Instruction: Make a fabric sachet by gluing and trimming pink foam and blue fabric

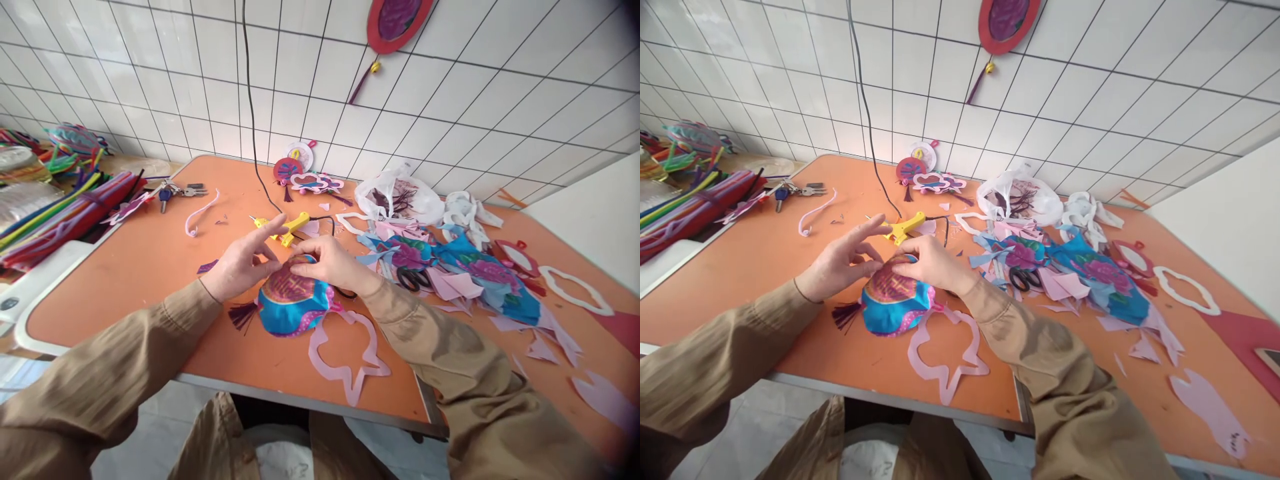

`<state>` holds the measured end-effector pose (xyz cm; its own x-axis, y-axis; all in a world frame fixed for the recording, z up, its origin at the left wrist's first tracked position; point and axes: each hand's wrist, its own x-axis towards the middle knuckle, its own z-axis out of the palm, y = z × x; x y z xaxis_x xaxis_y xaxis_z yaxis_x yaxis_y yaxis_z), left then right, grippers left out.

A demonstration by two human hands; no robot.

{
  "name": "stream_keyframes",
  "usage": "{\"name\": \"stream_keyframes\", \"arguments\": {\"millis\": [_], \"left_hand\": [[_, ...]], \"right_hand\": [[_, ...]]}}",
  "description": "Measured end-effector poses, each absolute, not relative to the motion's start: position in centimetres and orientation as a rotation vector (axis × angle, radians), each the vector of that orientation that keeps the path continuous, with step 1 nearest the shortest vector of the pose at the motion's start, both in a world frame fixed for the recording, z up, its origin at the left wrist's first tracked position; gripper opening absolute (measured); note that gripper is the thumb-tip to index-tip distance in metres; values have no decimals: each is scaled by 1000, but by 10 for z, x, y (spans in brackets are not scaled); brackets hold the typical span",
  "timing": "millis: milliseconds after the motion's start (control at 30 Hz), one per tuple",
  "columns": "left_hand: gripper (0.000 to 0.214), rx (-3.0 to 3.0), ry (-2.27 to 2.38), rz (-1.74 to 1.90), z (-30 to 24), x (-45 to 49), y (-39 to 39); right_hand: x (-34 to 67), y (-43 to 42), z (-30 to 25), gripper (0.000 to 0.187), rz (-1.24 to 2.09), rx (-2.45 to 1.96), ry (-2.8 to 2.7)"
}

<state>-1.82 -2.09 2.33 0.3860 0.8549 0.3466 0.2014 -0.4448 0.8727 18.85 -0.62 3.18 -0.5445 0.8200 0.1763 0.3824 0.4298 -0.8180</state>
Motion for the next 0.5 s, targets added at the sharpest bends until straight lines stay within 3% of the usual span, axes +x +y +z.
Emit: {"name": "stream_keyframes", "arguments": {"millis": [167, 267, 367, 433, 500], "left_hand": [[39, 1512, 1295, 1382, 31, -29, -14], [57, 1206, 1317, 1213, 32, -36, -10], [79, 1041, 1243, 779, 31, -35, -10], [85, 994, 1137, 531, 29, -30, -15], [76, 961, 1020, 490, 26, -22, -21]], "right_hand": [[193, -3, 37, 7, 790, -1103, -1787], [194, 2, 33, 8, 786, -1098, -1562], [193, 4, 29, 10, 792, -1087, -1370], [191, 3, 29, 12, 845, -1062, -1233], [188, 2, 28, 15, 929, -1027, -1092]]}}
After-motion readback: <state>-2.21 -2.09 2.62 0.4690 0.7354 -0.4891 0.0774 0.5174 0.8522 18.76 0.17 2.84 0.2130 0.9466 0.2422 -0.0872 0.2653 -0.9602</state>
